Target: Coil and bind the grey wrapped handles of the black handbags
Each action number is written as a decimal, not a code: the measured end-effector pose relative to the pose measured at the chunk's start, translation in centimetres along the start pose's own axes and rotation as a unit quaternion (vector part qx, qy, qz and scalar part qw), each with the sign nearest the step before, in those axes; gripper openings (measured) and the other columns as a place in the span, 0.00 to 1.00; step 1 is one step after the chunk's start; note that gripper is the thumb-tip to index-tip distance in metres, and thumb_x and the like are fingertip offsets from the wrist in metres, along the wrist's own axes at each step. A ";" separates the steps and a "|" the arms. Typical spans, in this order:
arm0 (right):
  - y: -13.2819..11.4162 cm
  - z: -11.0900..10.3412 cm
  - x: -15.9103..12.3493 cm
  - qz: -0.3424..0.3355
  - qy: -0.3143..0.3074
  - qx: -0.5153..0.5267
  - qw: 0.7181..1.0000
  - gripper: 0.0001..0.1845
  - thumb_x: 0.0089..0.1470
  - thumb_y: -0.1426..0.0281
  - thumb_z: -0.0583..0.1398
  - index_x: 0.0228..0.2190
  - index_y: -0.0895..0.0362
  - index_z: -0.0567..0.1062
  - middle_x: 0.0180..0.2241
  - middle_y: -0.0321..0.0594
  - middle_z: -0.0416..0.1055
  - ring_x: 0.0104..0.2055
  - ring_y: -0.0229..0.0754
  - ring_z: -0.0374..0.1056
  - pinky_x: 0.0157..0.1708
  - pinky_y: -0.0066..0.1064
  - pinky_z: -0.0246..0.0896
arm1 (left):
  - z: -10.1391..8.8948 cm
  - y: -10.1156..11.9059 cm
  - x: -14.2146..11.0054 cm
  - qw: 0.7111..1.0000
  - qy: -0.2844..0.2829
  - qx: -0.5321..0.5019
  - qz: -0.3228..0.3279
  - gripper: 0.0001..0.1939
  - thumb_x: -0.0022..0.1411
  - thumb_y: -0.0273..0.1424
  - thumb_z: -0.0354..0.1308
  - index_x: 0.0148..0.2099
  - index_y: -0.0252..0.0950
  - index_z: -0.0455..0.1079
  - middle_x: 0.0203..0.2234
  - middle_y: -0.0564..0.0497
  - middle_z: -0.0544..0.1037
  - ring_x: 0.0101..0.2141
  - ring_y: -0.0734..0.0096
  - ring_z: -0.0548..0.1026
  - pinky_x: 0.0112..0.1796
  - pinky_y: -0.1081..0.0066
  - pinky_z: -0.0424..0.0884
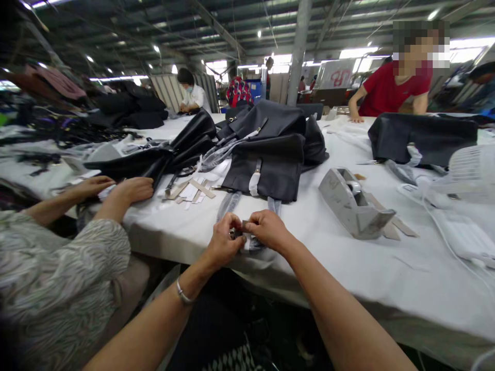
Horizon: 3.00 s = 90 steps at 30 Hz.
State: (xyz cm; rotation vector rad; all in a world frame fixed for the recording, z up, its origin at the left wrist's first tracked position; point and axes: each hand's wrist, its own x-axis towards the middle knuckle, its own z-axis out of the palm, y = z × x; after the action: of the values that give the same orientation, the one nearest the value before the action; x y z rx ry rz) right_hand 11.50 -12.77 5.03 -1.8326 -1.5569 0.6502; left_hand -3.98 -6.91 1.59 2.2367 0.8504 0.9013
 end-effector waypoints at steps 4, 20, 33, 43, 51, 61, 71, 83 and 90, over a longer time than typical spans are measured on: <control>-0.2 0.5 0.4 0.015 0.040 -0.044 0.998 0.09 0.48 0.70 0.58 0.19 0.58 0.73 0.19 0.33 0.65 0.23 0.34 0.57 0.24 0.27 0.45 | 0.1 -0.2 -0.3 0.999 0.025 0.005 0.021 0.12 0.47 0.21 0.61 0.34 0.37 0.64 0.33 0.52 0.69 0.39 0.65 0.68 0.43 0.63 0.63; -0.2 1.2 0.3 0.049 0.072 -0.045 0.995 0.09 0.50 0.70 0.58 0.21 0.57 0.74 0.22 0.34 0.70 0.26 0.36 0.62 0.27 0.27 0.51 | -0.1 -1.3 -1.5 0.983 -0.029 0.105 0.146 0.12 0.67 0.34 0.52 0.37 0.39 0.76 0.38 0.46 0.71 0.42 0.60 0.66 0.45 0.58 0.60; -1.3 1.4 0.2 0.039 0.082 -0.128 0.988 0.10 0.55 0.68 0.56 0.24 0.56 0.74 0.28 0.37 0.74 0.31 0.39 0.65 0.30 0.29 0.49 | 0.3 -1.4 -2.4 0.976 -0.008 0.136 0.170 0.11 0.68 0.34 0.49 0.40 0.35 0.71 0.41 0.44 0.70 0.46 0.60 0.64 0.49 0.57 0.60; -0.2 1.8 -0.6 -0.006 0.094 -0.109 0.990 0.11 0.58 0.65 0.55 0.26 0.55 0.71 0.25 0.34 0.70 0.28 0.37 0.64 0.29 0.28 0.48 | -0.4 -1.5 -3.0 0.974 -0.034 0.164 0.153 0.13 0.68 0.37 0.51 0.50 0.40 0.70 0.48 0.45 0.67 0.51 0.57 0.61 0.54 0.55 0.57; -0.5 2.3 -0.3 0.011 0.094 -0.096 0.991 0.12 0.58 0.64 0.54 0.27 0.54 0.73 0.27 0.35 0.73 0.31 0.39 0.66 0.31 0.29 0.50 | -1.3 -0.8 -1.9 0.982 -0.100 0.114 0.112 0.09 0.63 0.36 0.56 0.44 0.40 0.72 0.43 0.47 0.69 0.48 0.59 0.63 0.51 0.56 0.59; -0.5 2.4 -0.8 0.021 0.100 -0.094 0.990 0.11 0.59 0.63 0.53 0.30 0.53 0.73 0.30 0.36 0.74 0.34 0.40 0.67 0.33 0.29 0.52 | -0.8 -1.0 -2.2 0.986 -0.026 0.125 0.103 0.09 0.65 0.32 0.53 0.37 0.41 0.75 0.44 0.48 0.71 0.49 0.59 0.63 0.52 0.54 0.56; 0.4 2.9 -1.4 -0.036 0.102 -0.034 0.994 0.11 0.58 0.63 0.55 0.29 0.54 0.73 0.30 0.36 0.72 0.34 0.39 0.66 0.36 0.29 0.55 | -0.3 -1.0 -1.6 0.993 0.023 0.105 0.040 0.05 0.57 0.33 0.63 0.29 0.43 0.77 0.39 0.50 0.72 0.44 0.61 0.65 0.47 0.57 0.59; 0.3 2.1 -2.4 -0.114 0.052 0.064 0.990 0.11 0.57 0.66 0.57 0.26 0.56 0.75 0.27 0.36 0.71 0.31 0.39 0.66 0.33 0.29 0.59 | -0.9 -1.4 -1.3 0.995 -0.005 0.069 0.065 0.06 0.58 0.34 0.62 0.40 0.41 0.72 0.37 0.52 0.74 0.42 0.63 0.68 0.46 0.61 0.60; 0.7 2.1 -2.9 -0.163 0.056 0.092 0.981 0.10 0.57 0.66 0.59 0.28 0.55 0.77 0.28 0.38 0.73 0.33 0.40 0.68 0.36 0.32 0.62 | -1.1 -2.3 -1.4 0.990 -0.031 0.052 0.127 0.03 0.60 0.30 0.60 0.34 0.41 0.76 0.40 0.49 0.74 0.45 0.63 0.67 0.47 0.61 0.61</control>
State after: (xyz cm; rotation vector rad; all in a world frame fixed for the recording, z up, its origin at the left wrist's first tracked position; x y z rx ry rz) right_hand 9.93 -15.37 3.00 -1.4130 -1.6156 0.5093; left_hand -6.37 -6.21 0.11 2.4903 0.6043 0.9125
